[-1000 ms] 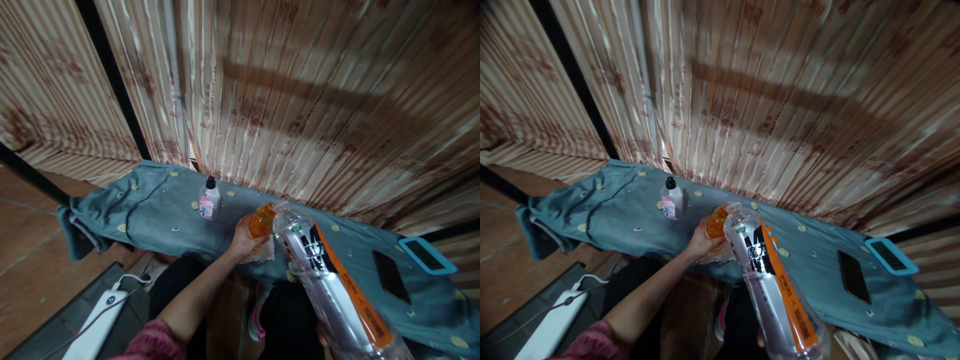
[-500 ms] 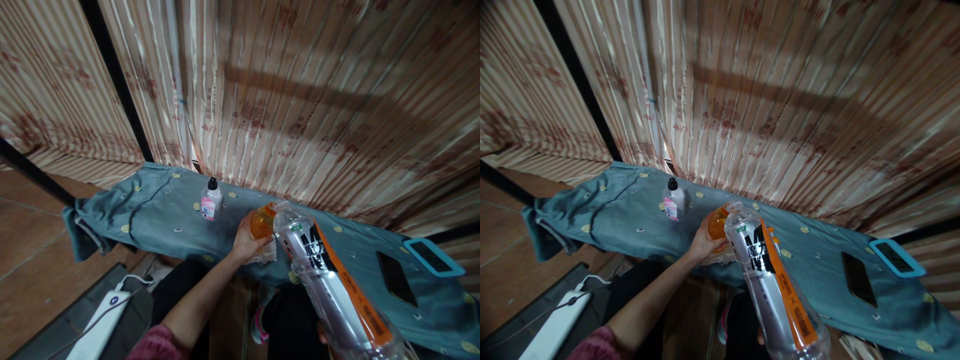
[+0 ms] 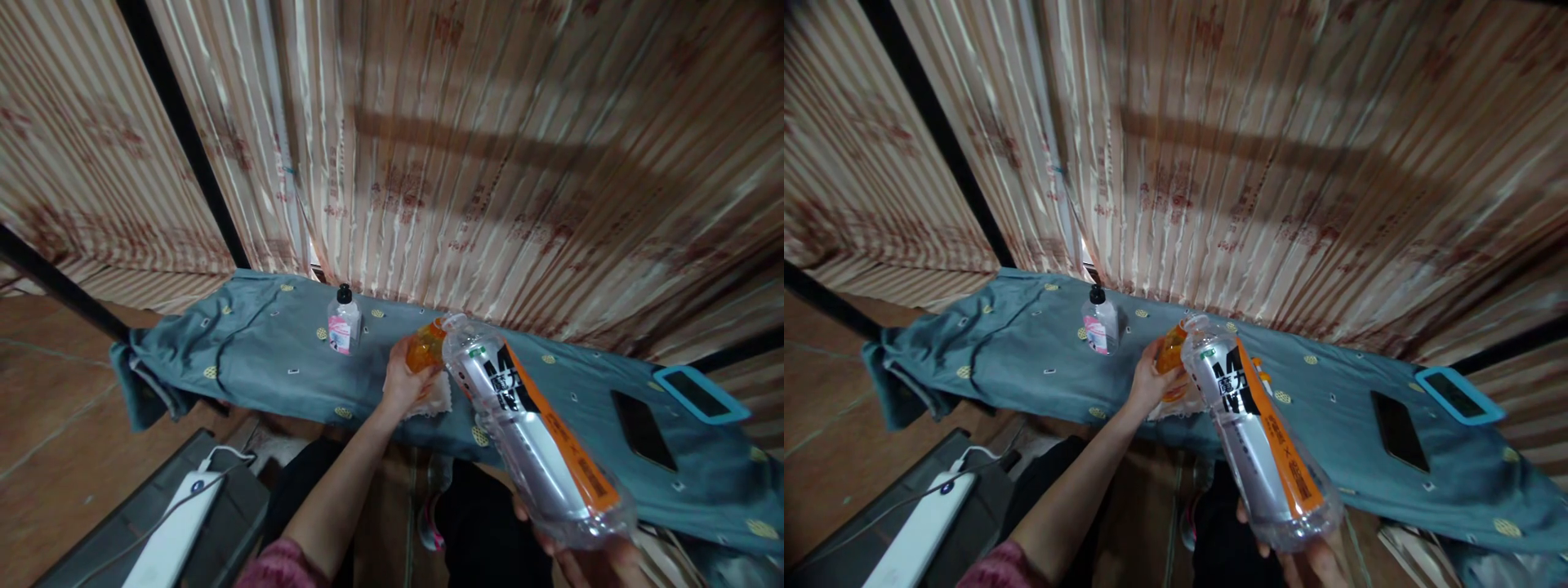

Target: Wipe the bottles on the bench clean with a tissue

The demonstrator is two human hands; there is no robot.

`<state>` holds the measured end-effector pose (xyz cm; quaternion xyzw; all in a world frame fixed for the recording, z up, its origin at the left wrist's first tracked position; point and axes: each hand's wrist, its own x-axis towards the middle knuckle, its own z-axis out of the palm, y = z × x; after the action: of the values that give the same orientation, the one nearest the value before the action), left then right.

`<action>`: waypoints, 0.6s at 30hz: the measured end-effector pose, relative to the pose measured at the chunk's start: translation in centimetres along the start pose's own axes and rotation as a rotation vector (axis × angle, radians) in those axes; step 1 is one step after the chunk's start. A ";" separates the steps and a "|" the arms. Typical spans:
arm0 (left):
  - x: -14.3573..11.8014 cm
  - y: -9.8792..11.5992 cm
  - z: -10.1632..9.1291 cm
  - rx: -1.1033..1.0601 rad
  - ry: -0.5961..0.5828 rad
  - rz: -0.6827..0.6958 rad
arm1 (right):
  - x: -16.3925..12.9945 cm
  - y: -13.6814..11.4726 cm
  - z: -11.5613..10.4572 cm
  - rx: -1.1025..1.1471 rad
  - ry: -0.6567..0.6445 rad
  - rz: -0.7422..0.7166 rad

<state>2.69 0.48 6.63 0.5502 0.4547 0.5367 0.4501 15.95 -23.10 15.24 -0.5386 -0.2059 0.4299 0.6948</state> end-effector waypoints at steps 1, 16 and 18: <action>0.0 -0.1 0.1 -0.003 0.008 -0.001 | 0.1 0.0 -0.1 -0.005 -0.013 0.002; 0.2 -0.1 0.1 -0.054 0.058 -0.037 | 0.2 0.2 0.5 0.037 0.012 -0.015; 0.4 0.1 -0.3 -0.030 0.052 -0.036 | 0.3 0.2 0.4 0.040 0.010 -0.006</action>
<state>2.44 0.85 6.76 0.5209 0.4681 0.5494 0.4557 15.77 -22.61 15.11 -0.5259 -0.1955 0.4293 0.7077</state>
